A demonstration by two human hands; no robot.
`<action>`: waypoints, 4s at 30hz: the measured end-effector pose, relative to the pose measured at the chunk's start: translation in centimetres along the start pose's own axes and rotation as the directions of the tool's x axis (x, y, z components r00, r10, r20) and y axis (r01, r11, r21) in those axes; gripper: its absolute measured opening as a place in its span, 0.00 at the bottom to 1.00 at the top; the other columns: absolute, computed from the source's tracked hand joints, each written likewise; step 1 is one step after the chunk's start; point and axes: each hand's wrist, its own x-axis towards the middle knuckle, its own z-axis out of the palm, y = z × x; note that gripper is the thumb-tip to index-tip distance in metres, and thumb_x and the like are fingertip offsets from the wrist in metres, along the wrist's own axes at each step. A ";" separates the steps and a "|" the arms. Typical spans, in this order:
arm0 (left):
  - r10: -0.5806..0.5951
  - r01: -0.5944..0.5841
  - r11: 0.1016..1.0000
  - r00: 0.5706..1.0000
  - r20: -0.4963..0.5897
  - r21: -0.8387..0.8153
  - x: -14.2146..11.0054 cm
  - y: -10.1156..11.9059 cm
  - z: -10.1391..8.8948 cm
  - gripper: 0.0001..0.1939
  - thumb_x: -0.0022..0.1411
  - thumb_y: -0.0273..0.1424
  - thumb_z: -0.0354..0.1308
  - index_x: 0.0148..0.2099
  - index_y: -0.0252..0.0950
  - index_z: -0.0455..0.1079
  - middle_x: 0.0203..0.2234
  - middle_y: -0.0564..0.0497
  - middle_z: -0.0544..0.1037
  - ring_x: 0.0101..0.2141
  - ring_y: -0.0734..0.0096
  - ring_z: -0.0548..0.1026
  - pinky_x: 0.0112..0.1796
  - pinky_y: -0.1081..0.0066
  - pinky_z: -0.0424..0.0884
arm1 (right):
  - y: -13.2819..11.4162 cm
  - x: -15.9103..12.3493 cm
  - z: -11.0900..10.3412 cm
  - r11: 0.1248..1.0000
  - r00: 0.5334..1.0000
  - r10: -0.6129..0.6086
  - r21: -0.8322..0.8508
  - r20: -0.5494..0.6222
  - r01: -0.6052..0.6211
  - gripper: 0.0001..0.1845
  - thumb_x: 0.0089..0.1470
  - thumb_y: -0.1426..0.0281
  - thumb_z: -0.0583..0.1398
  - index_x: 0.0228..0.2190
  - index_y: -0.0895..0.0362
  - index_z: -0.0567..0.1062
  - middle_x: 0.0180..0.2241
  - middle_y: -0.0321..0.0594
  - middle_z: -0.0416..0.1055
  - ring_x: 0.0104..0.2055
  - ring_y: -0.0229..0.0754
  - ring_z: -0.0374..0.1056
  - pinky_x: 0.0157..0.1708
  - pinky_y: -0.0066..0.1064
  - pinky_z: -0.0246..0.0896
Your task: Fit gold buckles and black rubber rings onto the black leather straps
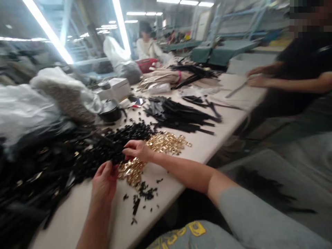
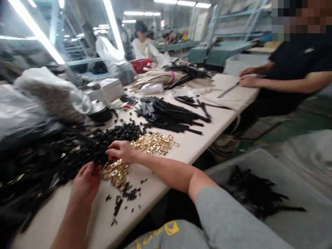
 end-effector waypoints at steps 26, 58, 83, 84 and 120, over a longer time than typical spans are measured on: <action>0.068 -0.071 0.996 0.996 -0.057 -0.062 -0.4 0.7 -1.2 0.24 0.30 0.37 0.78 0.30 0.34 0.74 0.26 0.54 0.78 0.25 0.79 0.77 0.29 0.80 0.74 | 0.5 -0.8 2.9 0.993 0.992 0.061 -0.106 0.107 -0.050 0.08 0.53 0.68 0.63 0.30 0.59 0.72 0.19 0.30 0.71 0.20 0.31 0.67 0.20 0.21 0.59; 0.112 -0.132 0.963 0.989 0.097 0.235 -0.3 0.6 -2.5 0.20 0.38 0.34 0.75 0.36 0.34 0.78 0.29 0.50 0.80 0.27 0.75 0.75 0.34 0.74 0.72 | -0.1 -0.9 2.1 0.868 0.975 -0.084 -0.466 0.204 0.173 0.04 0.55 0.71 0.60 0.32 0.60 0.75 0.20 0.29 0.70 0.22 0.28 0.60 0.25 0.21 0.50; 0.196 -0.202 0.971 0.979 0.059 0.129 -0.9 0.4 -1.4 0.19 0.43 0.39 0.74 0.36 0.36 0.75 0.28 0.52 0.79 0.28 0.72 0.77 0.33 0.73 0.74 | -1.2 -1.4 2.7 0.968 0.987 -0.045 -0.236 0.155 0.081 0.07 0.57 0.68 0.58 0.31 0.60 0.70 0.21 0.32 0.70 0.22 0.33 0.67 0.22 0.23 0.59; 0.157 -0.157 0.986 0.987 0.022 0.052 -0.7 0.7 -1.4 0.21 0.41 0.41 0.74 0.35 0.35 0.74 0.27 0.52 0.79 0.27 0.73 0.77 0.31 0.74 0.73 | -1.3 -1.5 2.7 0.969 0.985 -0.045 -0.233 0.166 0.083 0.07 0.57 0.68 0.58 0.31 0.60 0.70 0.20 0.32 0.69 0.21 0.32 0.66 0.22 0.22 0.58; 0.237 -0.242 0.957 0.970 0.052 0.158 -0.1 -1.1 -0.6 0.19 0.42 0.41 0.73 0.31 0.32 0.77 0.24 0.50 0.77 0.26 0.72 0.71 0.32 0.70 0.66 | 1.0 -0.4 1.2 0.896 0.955 -0.244 -0.339 0.168 0.288 0.06 0.57 0.66 0.58 0.33 0.50 0.75 0.23 0.39 0.73 0.20 0.40 0.69 0.18 0.31 0.65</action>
